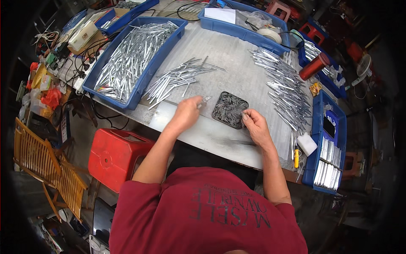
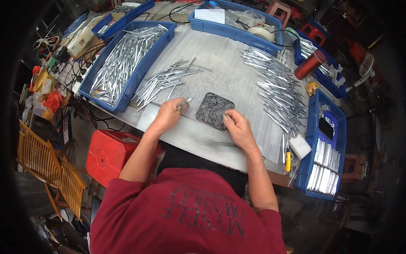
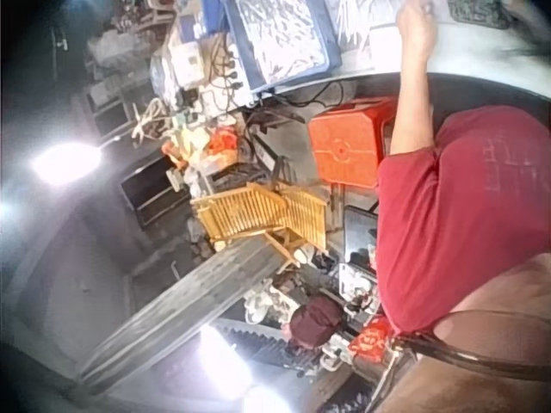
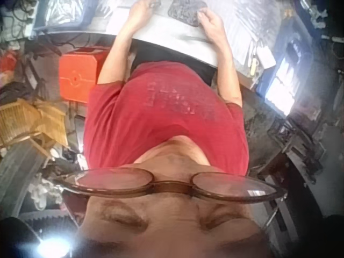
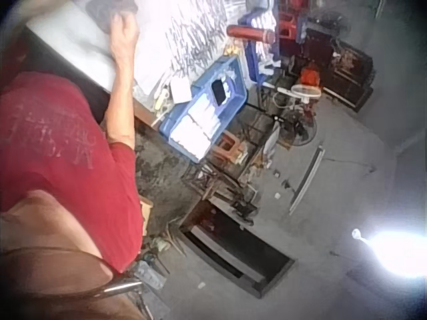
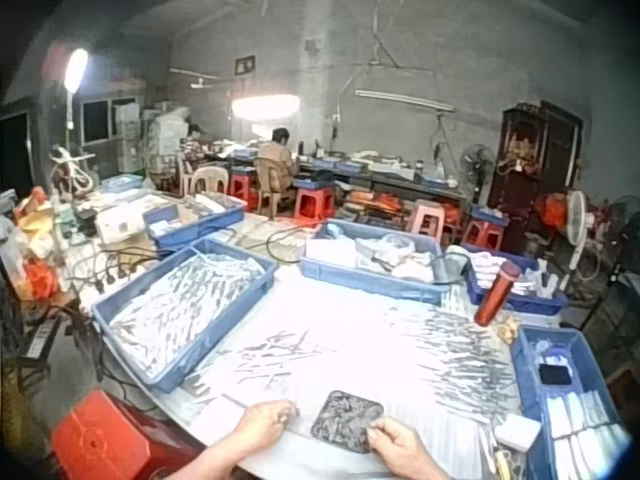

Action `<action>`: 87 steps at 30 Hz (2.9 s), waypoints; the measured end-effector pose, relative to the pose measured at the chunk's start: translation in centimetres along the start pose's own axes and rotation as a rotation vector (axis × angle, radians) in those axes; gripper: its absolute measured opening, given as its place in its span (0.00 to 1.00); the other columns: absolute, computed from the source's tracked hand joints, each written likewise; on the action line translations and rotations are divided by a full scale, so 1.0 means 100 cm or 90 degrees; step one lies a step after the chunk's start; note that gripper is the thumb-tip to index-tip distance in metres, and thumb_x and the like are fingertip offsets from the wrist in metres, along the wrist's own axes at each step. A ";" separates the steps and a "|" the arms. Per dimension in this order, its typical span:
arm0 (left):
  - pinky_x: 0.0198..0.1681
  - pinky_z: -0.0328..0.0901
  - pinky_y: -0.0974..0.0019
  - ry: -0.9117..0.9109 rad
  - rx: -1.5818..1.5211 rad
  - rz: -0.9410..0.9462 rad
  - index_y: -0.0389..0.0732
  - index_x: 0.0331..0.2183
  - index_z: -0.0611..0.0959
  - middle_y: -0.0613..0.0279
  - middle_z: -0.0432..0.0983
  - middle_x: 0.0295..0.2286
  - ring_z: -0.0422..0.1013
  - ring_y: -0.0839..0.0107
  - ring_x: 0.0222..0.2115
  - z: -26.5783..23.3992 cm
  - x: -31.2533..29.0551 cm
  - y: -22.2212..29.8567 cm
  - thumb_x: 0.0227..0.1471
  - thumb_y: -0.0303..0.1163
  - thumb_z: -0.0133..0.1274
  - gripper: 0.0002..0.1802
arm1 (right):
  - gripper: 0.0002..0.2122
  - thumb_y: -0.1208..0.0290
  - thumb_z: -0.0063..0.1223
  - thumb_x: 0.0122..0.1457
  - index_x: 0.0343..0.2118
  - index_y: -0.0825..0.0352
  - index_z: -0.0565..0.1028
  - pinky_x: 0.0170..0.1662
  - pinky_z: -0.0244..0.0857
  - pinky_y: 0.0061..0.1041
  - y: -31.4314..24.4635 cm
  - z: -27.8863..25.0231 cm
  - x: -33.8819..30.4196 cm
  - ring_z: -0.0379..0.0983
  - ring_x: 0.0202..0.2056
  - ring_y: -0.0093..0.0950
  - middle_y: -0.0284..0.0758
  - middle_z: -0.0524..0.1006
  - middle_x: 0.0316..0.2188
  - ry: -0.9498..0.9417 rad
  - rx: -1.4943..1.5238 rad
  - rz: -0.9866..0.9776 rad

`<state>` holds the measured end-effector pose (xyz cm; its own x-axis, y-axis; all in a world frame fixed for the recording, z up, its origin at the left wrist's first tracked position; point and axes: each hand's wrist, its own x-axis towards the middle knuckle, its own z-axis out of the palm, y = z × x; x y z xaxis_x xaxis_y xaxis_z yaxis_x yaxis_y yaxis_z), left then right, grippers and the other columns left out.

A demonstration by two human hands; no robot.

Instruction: The person assembles metal components by picking up metal strips and small pins from a container and inserting the pins into the strips by hand.

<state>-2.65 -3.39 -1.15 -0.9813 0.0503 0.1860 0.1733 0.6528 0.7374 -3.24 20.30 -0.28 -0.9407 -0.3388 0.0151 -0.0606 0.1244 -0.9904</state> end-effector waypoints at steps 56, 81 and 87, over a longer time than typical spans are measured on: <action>0.21 0.57 0.72 -0.172 -0.157 -0.058 0.34 0.26 0.76 0.66 0.63 0.13 0.57 0.82 0.18 0.006 -0.029 0.052 0.45 0.28 0.52 0.06 | 0.05 0.76 0.49 0.46 0.27 0.70 0.72 0.32 0.60 0.30 0.005 -0.013 0.020 0.66 0.28 0.36 0.42 0.70 0.24 0.035 -0.496 -0.183; 0.22 0.57 0.72 -0.143 -0.173 -0.080 0.34 0.27 0.76 0.67 0.64 0.14 0.57 0.81 0.19 0.005 -0.031 0.039 0.45 0.28 0.52 0.07 | 0.05 0.77 0.44 0.42 0.23 0.72 0.70 0.29 0.61 0.29 -0.004 0.002 0.034 0.69 0.26 0.36 0.42 0.72 0.22 0.037 -0.451 -0.092; 0.21 0.56 0.73 -0.132 -0.194 -0.061 0.35 0.25 0.76 0.67 0.62 0.13 0.56 0.81 0.18 0.006 -0.031 0.044 0.45 0.29 0.52 0.07 | 0.07 0.75 0.45 0.47 0.28 0.73 0.71 0.30 0.62 0.22 -0.002 -0.004 0.030 0.69 0.27 0.22 0.36 0.74 0.23 0.037 -0.168 0.071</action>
<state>1.06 -0.19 1.14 -0.9850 0.1726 -0.0059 0.0661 0.4086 0.9103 -6.22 19.65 0.00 -0.9634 -0.2571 -0.0762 -0.0341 0.3993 -0.9162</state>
